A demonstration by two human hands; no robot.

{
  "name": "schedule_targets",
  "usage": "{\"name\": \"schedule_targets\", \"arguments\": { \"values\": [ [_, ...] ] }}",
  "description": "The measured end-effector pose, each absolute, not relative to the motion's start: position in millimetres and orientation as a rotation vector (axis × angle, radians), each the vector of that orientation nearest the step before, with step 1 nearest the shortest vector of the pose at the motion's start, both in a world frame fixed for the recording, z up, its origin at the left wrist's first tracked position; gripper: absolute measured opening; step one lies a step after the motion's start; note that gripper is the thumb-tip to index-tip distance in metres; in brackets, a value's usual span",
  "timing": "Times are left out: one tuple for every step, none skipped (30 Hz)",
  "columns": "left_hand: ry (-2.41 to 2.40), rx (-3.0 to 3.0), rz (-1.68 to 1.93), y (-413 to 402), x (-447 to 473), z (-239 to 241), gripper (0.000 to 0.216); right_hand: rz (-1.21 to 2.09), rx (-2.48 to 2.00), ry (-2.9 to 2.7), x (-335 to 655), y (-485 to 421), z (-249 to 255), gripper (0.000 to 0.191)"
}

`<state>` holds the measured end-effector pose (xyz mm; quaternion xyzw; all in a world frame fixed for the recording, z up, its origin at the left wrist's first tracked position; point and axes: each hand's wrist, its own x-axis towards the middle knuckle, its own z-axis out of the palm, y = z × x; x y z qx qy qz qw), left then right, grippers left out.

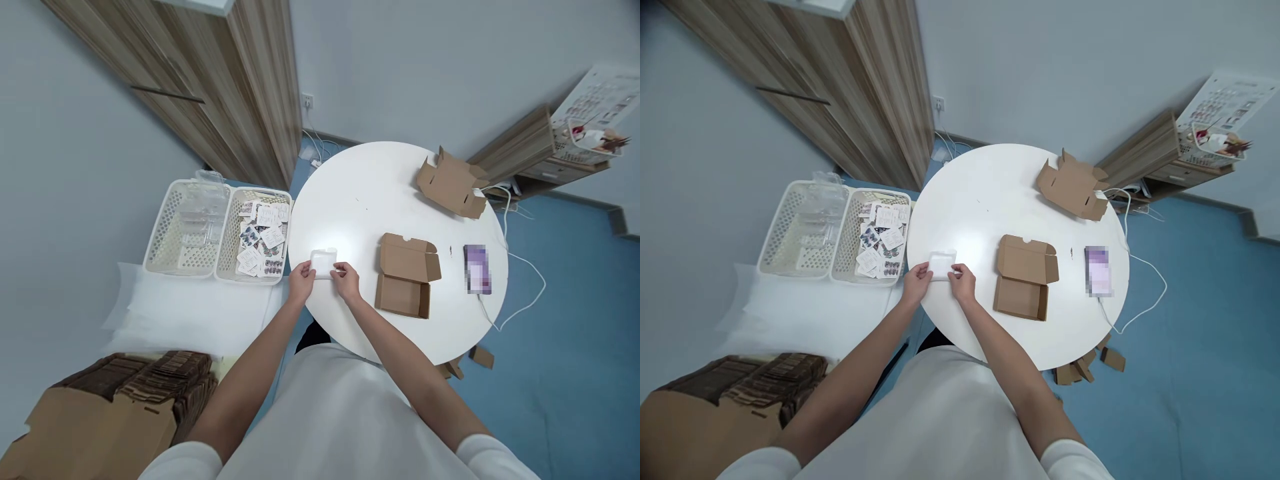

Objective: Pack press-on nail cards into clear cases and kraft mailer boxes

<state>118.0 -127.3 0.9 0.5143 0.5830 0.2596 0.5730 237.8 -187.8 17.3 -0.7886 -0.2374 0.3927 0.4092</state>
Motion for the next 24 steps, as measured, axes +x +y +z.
{"name": "schedule_targets", "arguments": {
  "values": [
    [1.361, 1.206, 0.621, -131.4, 118.9, 3.7, 0.032, 0.983, -1.98, -0.597, 239.0, -192.6, 20.8, 0.022],
    [1.359, 1.216, 0.637, -135.3, 120.5, 7.3, 0.033, 0.978, -1.965, -0.598, 240.7, -197.5, 25.0, 0.022],
    [1.355, 1.231, 0.656, -139.3, 123.1, 11.7, 0.033, 0.974, -1.94, -0.603, 243.0, -202.9, 29.8, 0.023],
    [1.347, 1.25, 0.675, -143.5, 126.7, 16.8, 0.033, 0.97, -1.91, -0.613, 246.4, -209.1, 34.9, 0.024],
    [1.333, 1.271, 0.693, -148.1, 131.6, 22.5, 0.034, 0.959, -1.881, -0.624, 250.8, -216.3, 40.3, 0.024],
    [1.312, 1.294, 0.704, -153.6, 137.8, 28.5, 0.035, 0.94, -1.858, -0.637, 256.7, -224.7, 45.7, 0.025],
    [1.284, 1.318, 0.708, -159.9, 145.5, 34.8, 0.035, 0.913, -1.843, -0.649, 263.8, -234.4, 51.1, 0.025],
    [1.251, 1.345, 0.707, -167.4, 154.4, 40.9, 0.034, 0.875, -1.835, -0.661, 272.3, -245.4, 56.2, 0.025],
    [1.214, 1.376, 0.7, -176.1, 164.4, 46.7, 0.034, 0.833, -1.833, -0.672, 281.8, -257.6, 60.8, 0.025],
    [1.179, 1.41, 0.688, -185.7, 175.1, 51.9, 0.034, 0.794, -1.833, -0.682, 292.3, -270.6, 64.8, 0.025],
    [1.15, 1.447, 0.671, -196.2, 186.3, 56.2, 0.034, 0.764, -1.835, -0.692, 303.2, -284.2, 68.1, 0.026],
    [1.125, 1.488, 0.644, -207.0, 197.5, 59.4, 0.036, 0.74, -1.842, -0.699, 314.4, -297.9, 70.4, 0.027],
    [1.105, 1.533, 0.608, -217.9, 208.3, 61.5, 0.037, 0.724, -1.855, -0.707, 325.5, -311.2, 71.6, 0.028],
    [1.089, 1.584, 0.562, -228.3, 218.6, 62.3, 0.038, 0.715, -1.879, -0.716, 336.1, -323.7, 71.7, 0.03],
    [1.078, 1.642, 0.511, -238.0, 228.0, 62.0, 0.038, 0.713, -1.912, -0.726, 345.9, -335.0, 70.7, 0.031],
    [1.069, 1.706, 0.455, -246.6, 236.4, 60.7, 0.037, 0.716, -1.952, -0.739, 354.7, -344.9, 68.5, 0.031],
    [1.064, 1.773, 0.397, -254.0, 243.8, 58.5, 0.036, 0.727, -1.994, -0.755, 362.4, -353.1, 65.3, 0.031],
    [1.066, 1.838, 0.34, -260.1, 250.2, 55.8, 0.034, 0.745, -2.033, -0.772, 368.8, -359.7, 61.3, 0.031],
    [1.077, 1.9, 0.285, -264.8, 255.5, 52.9, 0.034, 0.767, -2.065, -0.792, 374.0, -364.7, 56.8, 0.031],
    [1.094, 1.959, 0.231, -268.4, 259.9, 50.0, 0.034, 0.788, -2.09, -0.813, 378.0, -368.2, 52.1, 0.032],
    [1.109, 2.016, 0.18, -270.9, 263.4, 47.4, 0.034, 0.805, -2.11, -0.839, 380.8, -370.5, 47.5, 0.032],
    [1.117, 2.076, 0.134, -272.6, 266.1, 45.2, 0.034, 0.812, -2.126, -0.87, 382.5, -371.8, 43.2, 0.033],
    [1.114, 2.14, 0.093, -273.9, 268.1, 43.5, 0.033, 0.809, -2.143, -0.907, 383.3, -372.3, 39.5, 0.035],
    [1.101, 2.206, 0.056, -275.0, 269.4, 42.4, 0.031, 0.795, -2.162, -0.952, 383.1, -372.4, 36.6, 0.036]
  ]
}}
